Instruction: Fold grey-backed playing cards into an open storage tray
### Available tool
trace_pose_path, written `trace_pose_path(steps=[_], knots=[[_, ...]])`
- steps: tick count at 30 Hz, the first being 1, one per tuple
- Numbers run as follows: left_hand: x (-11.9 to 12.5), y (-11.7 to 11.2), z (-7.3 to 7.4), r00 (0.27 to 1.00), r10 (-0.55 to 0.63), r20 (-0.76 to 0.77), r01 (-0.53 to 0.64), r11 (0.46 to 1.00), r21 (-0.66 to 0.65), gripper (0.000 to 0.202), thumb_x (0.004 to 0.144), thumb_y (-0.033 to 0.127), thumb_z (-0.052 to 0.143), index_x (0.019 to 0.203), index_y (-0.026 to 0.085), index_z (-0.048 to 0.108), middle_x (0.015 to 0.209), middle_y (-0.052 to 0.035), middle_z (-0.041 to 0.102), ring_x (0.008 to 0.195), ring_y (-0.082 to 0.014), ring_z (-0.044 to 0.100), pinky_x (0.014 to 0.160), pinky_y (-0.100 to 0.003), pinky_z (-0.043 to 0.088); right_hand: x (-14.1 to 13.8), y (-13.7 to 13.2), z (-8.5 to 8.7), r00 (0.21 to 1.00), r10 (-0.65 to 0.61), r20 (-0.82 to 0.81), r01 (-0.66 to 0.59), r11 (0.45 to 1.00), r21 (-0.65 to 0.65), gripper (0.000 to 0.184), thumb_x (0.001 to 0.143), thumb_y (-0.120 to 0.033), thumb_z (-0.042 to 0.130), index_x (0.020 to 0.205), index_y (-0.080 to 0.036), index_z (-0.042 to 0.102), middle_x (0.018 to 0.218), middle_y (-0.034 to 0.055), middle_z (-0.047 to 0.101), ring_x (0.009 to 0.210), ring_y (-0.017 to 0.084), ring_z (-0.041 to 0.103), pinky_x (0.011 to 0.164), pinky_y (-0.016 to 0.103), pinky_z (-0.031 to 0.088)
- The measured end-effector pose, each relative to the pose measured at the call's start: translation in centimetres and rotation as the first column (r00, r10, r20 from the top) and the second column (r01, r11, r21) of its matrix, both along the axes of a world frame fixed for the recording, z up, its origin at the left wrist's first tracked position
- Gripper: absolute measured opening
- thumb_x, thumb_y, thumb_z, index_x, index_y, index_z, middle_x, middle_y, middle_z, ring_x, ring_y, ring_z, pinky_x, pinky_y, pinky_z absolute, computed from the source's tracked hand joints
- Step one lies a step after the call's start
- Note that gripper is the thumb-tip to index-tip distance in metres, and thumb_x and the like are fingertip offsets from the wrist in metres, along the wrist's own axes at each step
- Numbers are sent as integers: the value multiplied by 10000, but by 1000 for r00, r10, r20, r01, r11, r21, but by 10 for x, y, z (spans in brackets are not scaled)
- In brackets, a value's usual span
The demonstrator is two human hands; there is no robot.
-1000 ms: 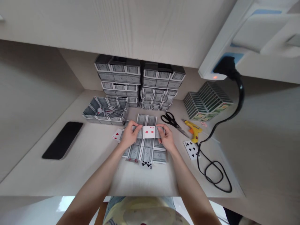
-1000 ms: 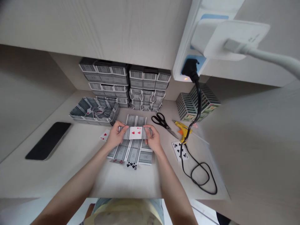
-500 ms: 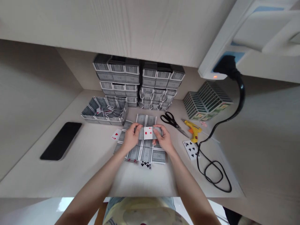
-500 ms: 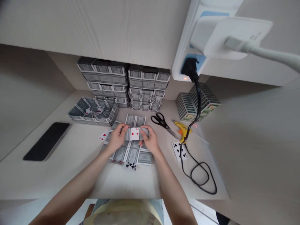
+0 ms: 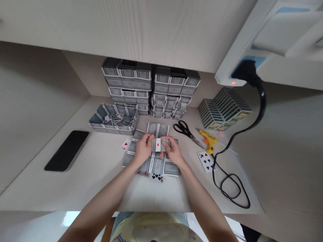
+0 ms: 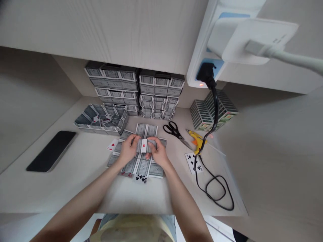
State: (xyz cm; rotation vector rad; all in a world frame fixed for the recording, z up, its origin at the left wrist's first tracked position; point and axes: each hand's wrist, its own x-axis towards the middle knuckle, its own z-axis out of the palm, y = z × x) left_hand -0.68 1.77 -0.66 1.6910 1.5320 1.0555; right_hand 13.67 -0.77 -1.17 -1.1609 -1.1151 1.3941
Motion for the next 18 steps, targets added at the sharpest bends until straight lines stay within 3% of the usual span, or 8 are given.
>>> trace_pose_path(steps=[18], knots=[[6,-4,-5,999,40,-20,-39,998,49,245,863,324,345,825,175,535,759,-27,626,689,-145,581,616,-242,424,-8,-3,-3,1000,-20,20,19,999,49,275,810,-443,446,985,-231,459,416,-76,520,326,131,490,358,266,452]])
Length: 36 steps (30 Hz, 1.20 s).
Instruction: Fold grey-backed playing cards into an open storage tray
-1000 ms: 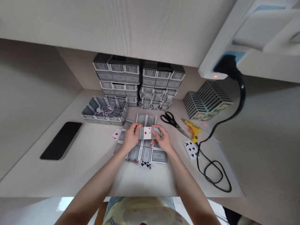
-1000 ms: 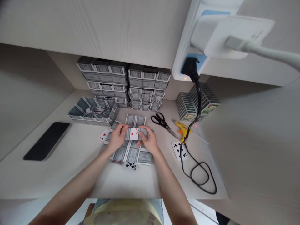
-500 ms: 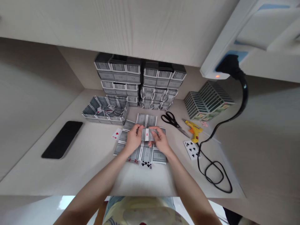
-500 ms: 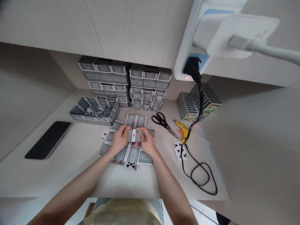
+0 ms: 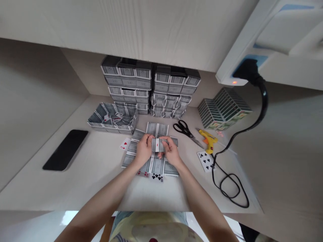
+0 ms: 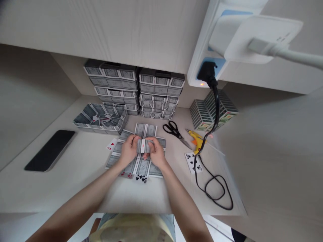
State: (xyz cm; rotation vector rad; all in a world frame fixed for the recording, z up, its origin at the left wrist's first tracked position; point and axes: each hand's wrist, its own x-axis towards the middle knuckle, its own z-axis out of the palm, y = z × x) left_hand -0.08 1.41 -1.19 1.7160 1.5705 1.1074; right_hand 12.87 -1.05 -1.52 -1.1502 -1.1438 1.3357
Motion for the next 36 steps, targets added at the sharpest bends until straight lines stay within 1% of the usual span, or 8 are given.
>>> trace_pose_path(steps=[3,7,10,13,16,26,33,36], knots=[[0,-1,2,999,-28,20,28,1000,-12,241,867,323,338,859,175,528,748,-23,602,623,-129,565,582,-239,432,0,0,-2,999,-24,36,23,1000,20,278,821,-440,430,999,-230,465,419,-70,526,331,132,498,361,260,447],[-3,1,7,960,-116,255,153,980,-129,289,850,406,373,1036,201,456,761,4,563,449,-80,501,414,-201,404,1,2,-1,998,-55,-14,55,998,12,283,807,-434,454,999,-227,469,421,-70,521,331,133,492,356,266,449],[-6,4,10,920,-150,362,230,954,-191,326,840,461,368,1020,209,468,652,35,526,357,-67,446,324,-180,337,4,4,2,997,-50,-57,49,999,-11,284,787,-424,488,982,-218,488,433,-68,520,338,131,492,360,274,459],[-9,7,9,932,-190,309,264,940,-218,327,828,477,381,896,188,520,480,65,451,282,-69,378,293,-180,272,6,4,3,994,-69,-89,65,997,-46,286,766,-416,515,965,-211,503,454,-67,519,340,122,489,353,266,456],[-9,8,7,961,-175,215,215,959,-182,309,829,460,390,870,187,531,436,71,435,290,-77,384,330,-187,289,7,3,2,986,-93,-141,85,994,-63,287,754,-409,533,958,-208,508,507,-57,541,363,113,502,351,251,451],[-4,5,5,994,-111,-1,111,993,-45,235,844,356,379,870,189,543,652,8,595,575,-127,556,553,-224,412,3,3,-1,986,-101,-134,93,993,-69,280,754,-415,532,945,-213,504,512,-62,528,345,105,488,335,247,446],[-1,-2,5,993,-106,43,110,990,-91,241,849,364,368,904,184,519,531,51,523,343,-88,451,439,-220,380,2,3,-4,992,-106,-69,102,993,-62,271,768,-425,508,951,-225,502,480,-65,512,331,112,476,332,258,443],[-1,-4,5,992,-118,41,122,987,-101,247,815,384,437,937,186,520,514,61,508,341,-85,454,429,-213,380,0,2,-6,993,-118,-6,118,992,-42,267,783,-429,482,959,-230,498,466,-64,502,335,124,487,331,263,441]])
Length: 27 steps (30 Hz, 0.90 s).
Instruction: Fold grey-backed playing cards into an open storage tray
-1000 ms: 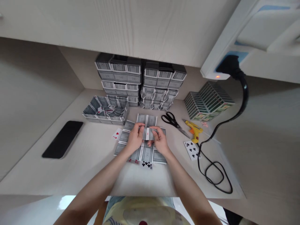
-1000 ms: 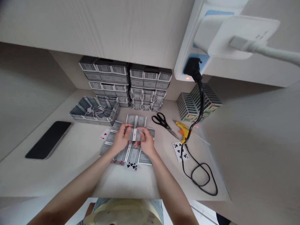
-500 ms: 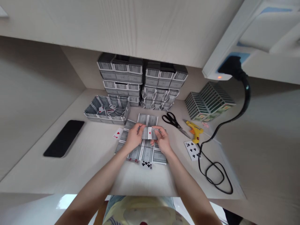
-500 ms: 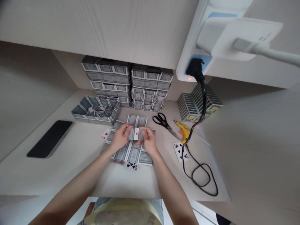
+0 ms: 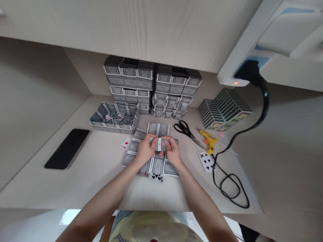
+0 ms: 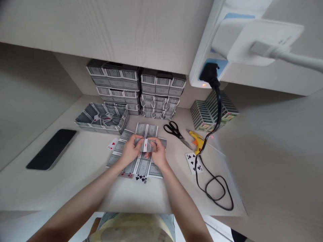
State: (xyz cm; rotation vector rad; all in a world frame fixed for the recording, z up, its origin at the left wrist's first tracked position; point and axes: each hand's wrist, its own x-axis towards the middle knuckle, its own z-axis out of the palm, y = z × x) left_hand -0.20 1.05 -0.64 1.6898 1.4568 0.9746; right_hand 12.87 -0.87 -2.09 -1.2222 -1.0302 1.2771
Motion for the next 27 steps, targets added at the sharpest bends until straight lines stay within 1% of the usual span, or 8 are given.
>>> trace_pose_path(steps=[3,6,11,13,16,21,24,27], knots=[[-1,1,0,1000,-4,-5,4,1000,8,258,778,373,498,953,185,520,582,47,545,377,-81,468,463,-222,409,-2,-1,-2,999,3,40,-3,1000,14,271,797,-438,454,970,-231,487,477,-60,498,350,129,497,340,265,444],[-4,4,0,993,-77,88,79,997,-12,284,774,323,502,1022,186,486,790,4,594,402,-61,473,465,-229,431,-2,-1,-1,1000,10,18,-10,999,31,314,806,-437,446,1054,-244,433,549,-52,517,374,122,504,364,267,457],[-11,8,1,969,-151,197,140,988,68,499,753,216,513,1215,201,324,1047,-61,542,680,-107,575,608,-254,493,1,1,9,996,-67,-60,73,991,109,650,764,-398,545,1272,-308,149,806,-11,560,478,109,544,454,271,498],[-13,9,2,986,-120,117,110,990,85,412,751,219,523,1142,189,398,989,-51,572,764,-136,580,680,-274,488,6,3,13,990,-82,-119,96,988,122,645,750,-425,557,1259,-312,177,919,18,552,579,122,579,505,280,516],[-16,9,4,991,-128,26,124,984,126,192,761,170,480,950,196,502,911,-27,612,841,-156,582,755,-305,473,14,5,17,961,-4,-278,31,995,91,481,769,-513,481,1160,-269,343,1025,46,543,743,158,606,577,304,532],[-19,11,9,959,-282,-36,278,902,331,340,634,-30,370,815,201,543,1086,-26,581,1145,-167,458,958,-387,375,20,6,18,918,40,-395,-65,997,-51,410,735,-399,569,1076,-225,423,833,14,601,653,152,619,583,307,533],[-21,11,12,956,-263,-126,292,886,360,390,610,-42,373,852,202,558,1168,-33,518,1199,-175,397,998,-398,337,19,7,16,933,22,-360,-49,997,-67,440,673,-278,647,1049,-221,426,736,-21,593,548,126,603,527,275,528],[-21,10,14,942,-237,-237,309,887,343,491,641,12,459,1090,208,500,1226,-62,450,1202,-207,371,1014,-406,313,17,7,14,958,25,-286,-35,999,-30,391,664,-274,660,975,-219,430,773,-15,609,555,127,615,540,286,547]])
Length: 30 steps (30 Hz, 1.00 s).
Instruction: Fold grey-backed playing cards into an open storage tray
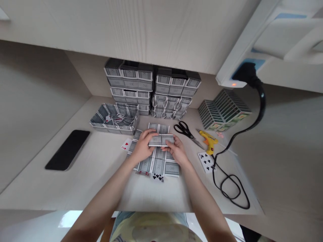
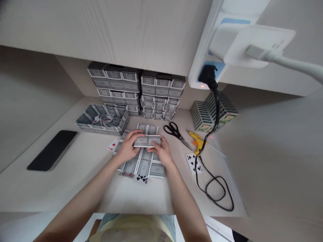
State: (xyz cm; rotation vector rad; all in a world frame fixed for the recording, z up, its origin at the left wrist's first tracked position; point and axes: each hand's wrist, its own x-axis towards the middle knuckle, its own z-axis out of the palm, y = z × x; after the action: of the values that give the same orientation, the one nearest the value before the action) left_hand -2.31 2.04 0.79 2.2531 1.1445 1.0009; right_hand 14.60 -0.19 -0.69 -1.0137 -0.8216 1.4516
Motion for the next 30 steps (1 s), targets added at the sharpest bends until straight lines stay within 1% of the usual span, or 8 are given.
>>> trace_pose_path(steps=[2,4,7,11,16,21,25,30], knots=[[1,-2,1,996,29,-85,-29,1000,5,619,650,84,540,1237,204,384,1246,-86,414,1198,-247,352,1004,-430,313,-2,-1,0,998,-2,62,0,1000,29,361,661,-297,665,917,-217,425,789,-8,619,572,139,625,548,306,560],[2,-3,1,985,73,-155,-72,997,12,691,647,124,579,1283,202,322,1228,-96,410,1171,-273,357,979,-447,331,-3,-2,1,994,31,106,-36,999,39,347,655,-320,668,874,-213,420,781,-6,625,580,149,632,535,317,566],[3,-3,-2,967,101,-232,-97,995,29,610,636,115,594,1208,206,402,1145,-83,451,1108,-273,391,940,-435,363,-5,-4,1,983,100,154,-104,994,21,338,666,-360,654,854,-199,424,681,-27,616,534,145,629,483,288,559],[4,-3,-4,961,83,-264,-74,996,44,463,637,156,623,1075,192,477,1100,-78,480,1071,-272,406,904,-414,386,-3,-4,-1,967,111,230,-115,993,4,351,680,-395,633,886,-190,436,565,-55,596,437,135,603,388,232,516],[8,-5,-1,955,59,-290,-53,998,29,424,655,182,623,1053,189,477,1045,-66,529,1023,-257,445,870,-381,399,0,-4,0,963,72,259,-77,997,11,311,685,-391,622,860,-196,456,491,-61,586,345,124,542,309,219,451],[9,-7,2,929,68,-363,-76,997,-6,352,677,312,629,982,200,494,963,-64,560,937,-255,517,756,-347,426,0,-4,0,966,78,247,-83,996,12,279,694,-384,605,835,-197,453,497,-56,595,317,104,503,288,203,409],[9,-9,-1,906,76,-415,-117,990,-73,359,697,334,602,1009,219,467,983,-59,557,850,-236,574,645,-308,426,-2,-5,-1,965,92,246,-97,995,9,258,699,-381,594,815,-199,453,480,-66,573,304,93,476,272,190,369],[10,-11,-2,895,53,-443,-114,987,-112,361,695,330,602,1003,218,452,1002,-61,553,868,-240,584,630,-295,426,-4,-6,-3,955,84,283,-95,995,26,238,723,-377,566,825,-200,444,456,-76,554,285,81,442,259,175,322]])
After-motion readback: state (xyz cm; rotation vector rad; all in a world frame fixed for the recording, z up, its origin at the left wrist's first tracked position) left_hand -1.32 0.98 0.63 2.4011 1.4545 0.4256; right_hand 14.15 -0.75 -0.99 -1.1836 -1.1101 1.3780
